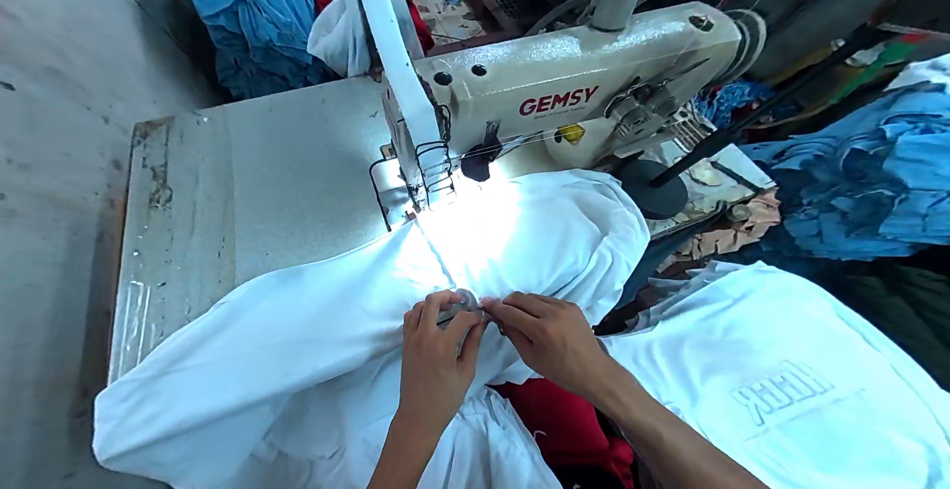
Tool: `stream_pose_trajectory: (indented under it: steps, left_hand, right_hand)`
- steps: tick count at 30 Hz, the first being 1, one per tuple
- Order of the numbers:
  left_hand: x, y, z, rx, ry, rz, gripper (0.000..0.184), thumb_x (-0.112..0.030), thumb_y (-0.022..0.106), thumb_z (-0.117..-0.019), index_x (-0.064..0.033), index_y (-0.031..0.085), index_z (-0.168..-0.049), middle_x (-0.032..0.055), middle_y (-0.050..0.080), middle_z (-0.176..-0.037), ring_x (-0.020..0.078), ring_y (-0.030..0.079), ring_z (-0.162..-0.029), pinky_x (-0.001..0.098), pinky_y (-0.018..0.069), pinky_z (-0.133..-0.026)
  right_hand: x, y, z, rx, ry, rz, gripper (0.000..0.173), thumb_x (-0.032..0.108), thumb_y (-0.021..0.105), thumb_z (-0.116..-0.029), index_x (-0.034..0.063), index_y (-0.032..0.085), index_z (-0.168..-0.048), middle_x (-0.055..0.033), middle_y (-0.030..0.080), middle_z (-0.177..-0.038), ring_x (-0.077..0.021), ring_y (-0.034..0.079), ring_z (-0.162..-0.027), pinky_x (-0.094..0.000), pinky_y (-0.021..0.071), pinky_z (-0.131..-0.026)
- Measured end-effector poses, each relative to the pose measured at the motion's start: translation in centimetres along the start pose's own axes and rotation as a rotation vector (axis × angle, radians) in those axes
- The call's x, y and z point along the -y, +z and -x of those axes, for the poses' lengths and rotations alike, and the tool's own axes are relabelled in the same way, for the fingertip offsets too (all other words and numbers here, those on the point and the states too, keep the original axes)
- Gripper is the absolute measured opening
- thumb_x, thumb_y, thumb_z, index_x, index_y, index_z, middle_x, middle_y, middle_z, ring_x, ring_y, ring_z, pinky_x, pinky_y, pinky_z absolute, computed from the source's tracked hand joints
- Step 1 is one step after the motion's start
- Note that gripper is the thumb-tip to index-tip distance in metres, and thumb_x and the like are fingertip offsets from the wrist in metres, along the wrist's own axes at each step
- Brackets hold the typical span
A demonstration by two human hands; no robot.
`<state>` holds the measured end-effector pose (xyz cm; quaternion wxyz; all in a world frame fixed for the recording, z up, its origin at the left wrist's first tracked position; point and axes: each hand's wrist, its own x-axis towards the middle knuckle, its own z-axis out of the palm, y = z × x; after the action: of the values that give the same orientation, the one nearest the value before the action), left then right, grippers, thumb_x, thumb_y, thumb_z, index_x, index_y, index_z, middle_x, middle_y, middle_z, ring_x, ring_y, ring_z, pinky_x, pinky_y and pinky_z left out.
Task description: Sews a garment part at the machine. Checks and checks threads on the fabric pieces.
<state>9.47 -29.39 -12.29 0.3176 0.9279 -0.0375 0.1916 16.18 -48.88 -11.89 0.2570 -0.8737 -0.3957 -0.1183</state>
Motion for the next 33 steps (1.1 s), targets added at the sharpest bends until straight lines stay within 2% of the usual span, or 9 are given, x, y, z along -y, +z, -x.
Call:
stream_pose_trajectory:
  steps: [3,6,10,13,15,18,22,27,33]
  left_hand:
    - [0.6,-2.2,-0.5,-0.031,-0.053,0.195,0.021,-0.033,0.070,-0.0958,-0.0138,0.076,-0.101,0.0058,0.067,-0.121,0.0159,0.064,-0.113,0.0358,0.0551,-0.094]
    - [1.4,-5.4,-2.2,-0.263,-0.109,0.132,0.038,-0.030,0.074,-0.0933,0.0010,0.068,-0.115,0.0158,0.067,-0.116,0.0195,0.066,-0.107,0.0351,0.0571,-0.091]
    - [3.0,-5.7,-5.4,-0.223,-0.044,-0.003,0.026,-0.023,0.065,-0.0998,-0.0023,0.073,-0.113,0.0115,0.072,-0.112,0.0180,0.070,-0.104,0.0350,0.0581,-0.094]
    - [4.9,-3.2,-7.3,-0.043,-0.038,-0.117,0.031,-0.022,0.055,-0.1040,-0.0044,0.073,-0.122,0.0103,0.068,-0.132,0.0237,0.063,-0.125,0.0433,0.0507,-0.108]
    - [5.9,-2.0,-8.0,0.070,-0.050,-0.179,0.035,-0.021,0.049,-0.1051,-0.0034,0.070,-0.127,0.0113,0.060,-0.145,0.0271,0.054,-0.138,0.0485,0.0389,-0.118]
    - [6.2,-1.8,-8.5,0.088,-0.061,-0.127,0.033,-0.006,0.052,-0.0989,-0.0003,0.070,-0.126,0.0130,0.055,-0.150,0.0291,0.053,-0.139,0.0469,0.0381,-0.119]
    - [7.2,-2.1,-9.2,0.093,-0.007,-0.110,0.043,0.004,0.054,-0.0913,0.0012,0.066,-0.133,0.0128,0.051,-0.154,0.0244,0.050,-0.141,0.0419,0.0405,-0.118]
    - [8.1,-2.2,-10.3,0.151,0.052,-0.124,0.043,0.001,0.053,-0.0947,0.0014,0.063,-0.136,0.0097,0.054,-0.152,0.0194,0.046,-0.145,0.0442,0.0294,-0.125]
    - [8.7,-2.0,-11.3,0.171,0.049,-0.151,0.043,0.000,0.054,-0.0939,-0.0005,0.065,-0.135,0.0095,0.055,-0.151,0.0221,0.046,-0.145,0.0439,0.0297,-0.124]
  right_hand:
    - [-0.5,-0.8,0.3,-0.027,0.080,-0.046,0.031,0.029,0.058,-0.1034,0.0141,0.071,-0.128,-0.0067,0.072,-0.099,-0.0185,0.070,-0.079,-0.0350,0.0585,-0.064]
    - [-1.5,-2.2,-0.4,-0.090,0.181,-0.102,0.036,0.032,0.062,-0.1013,0.0095,0.069,-0.129,-0.0100,0.070,-0.101,-0.0176,0.066,-0.074,-0.0348,0.0570,-0.061]
    - [-1.3,-3.1,-3.4,-0.153,0.240,-0.074,0.035,0.035,0.067,-0.0965,0.0091,0.072,-0.120,-0.0066,0.069,-0.092,-0.0154,0.062,-0.065,-0.0341,0.0523,-0.054]
    - [1.0,-2.4,-6.5,-0.059,0.209,-0.157,0.025,0.015,0.066,-0.0904,0.0089,0.074,-0.114,-0.0067,0.072,-0.095,-0.0189,0.068,-0.069,-0.0401,0.0567,-0.057]
    - [2.6,-1.2,-9.1,0.084,0.243,-0.190,0.030,0.011,0.065,-0.0882,0.0105,0.074,-0.117,-0.0080,0.072,-0.099,-0.0240,0.070,-0.077,-0.0462,0.0574,-0.062]
    - [3.3,1.7,-12.5,0.284,0.363,-0.175,0.037,0.018,0.059,-0.0922,0.0179,0.071,-0.128,-0.0088,0.071,-0.106,-0.0285,0.070,-0.090,-0.0518,0.0545,-0.071]
    - [2.8,4.5,-13.2,0.208,0.380,0.034,0.041,0.020,0.061,-0.0892,0.0264,0.072,-0.128,-0.0110,0.071,-0.098,-0.0316,0.070,-0.080,-0.0522,0.0522,-0.060]
    - [2.7,5.6,-13.8,0.142,0.309,0.239,0.039,0.020,0.059,-0.0905,0.0167,0.071,-0.127,-0.0125,0.070,-0.089,-0.0320,0.070,-0.069,-0.0481,0.0513,-0.052]
    - [2.4,5.6,-15.0,0.211,0.307,0.313,0.034,0.021,0.054,-0.0944,0.0110,0.068,-0.123,-0.0106,0.067,-0.077,-0.0314,0.069,-0.068,-0.0457,0.0494,-0.051]
